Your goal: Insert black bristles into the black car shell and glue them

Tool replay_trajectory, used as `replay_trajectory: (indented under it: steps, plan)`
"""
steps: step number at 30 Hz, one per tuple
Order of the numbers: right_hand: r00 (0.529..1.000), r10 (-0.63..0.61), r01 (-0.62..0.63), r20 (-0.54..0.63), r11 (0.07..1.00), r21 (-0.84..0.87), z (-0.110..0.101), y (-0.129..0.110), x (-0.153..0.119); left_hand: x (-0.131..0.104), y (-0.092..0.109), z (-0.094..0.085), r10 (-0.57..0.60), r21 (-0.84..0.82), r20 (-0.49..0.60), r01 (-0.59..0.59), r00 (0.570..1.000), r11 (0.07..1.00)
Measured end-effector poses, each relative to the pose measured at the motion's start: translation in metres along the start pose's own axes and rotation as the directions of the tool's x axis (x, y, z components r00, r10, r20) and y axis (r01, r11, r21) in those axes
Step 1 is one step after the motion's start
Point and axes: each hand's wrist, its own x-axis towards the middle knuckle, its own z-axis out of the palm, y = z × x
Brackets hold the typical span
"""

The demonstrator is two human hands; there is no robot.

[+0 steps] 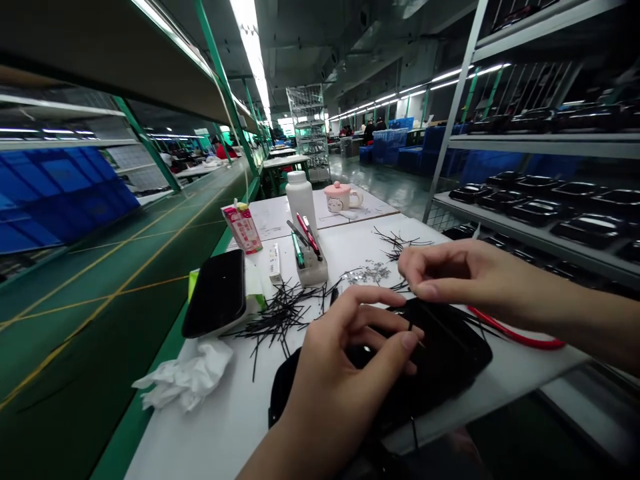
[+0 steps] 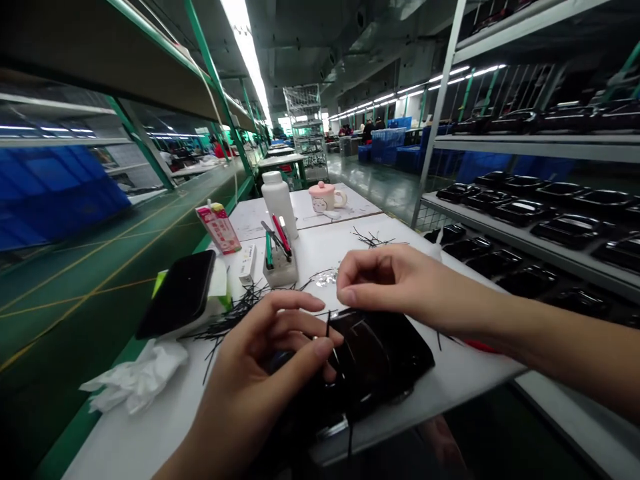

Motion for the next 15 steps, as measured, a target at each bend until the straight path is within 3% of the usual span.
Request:
replay_trajectory:
  steps: [2,5,15]
  plan:
    - [0.992,0.113,-0.124,0.061,0.967,0.224,0.008,-0.002,-0.014,-0.002,0.000,0.000,0.012,-0.055,0.005,-0.012,1.000,0.998]
    - [0.981,0.170,-0.194,0.095,0.894,0.403,0.019,0.000,-0.021,-0.004,0.001,0.000,-0.011,-0.151,0.023,0.014,1.000,0.988]
    - [0.968,0.213,-0.251,0.133,0.819,0.517,0.034,-0.007,-0.020,-0.004,-0.003,-0.001,0.082,-0.015,0.029,-0.082,0.996,0.997]
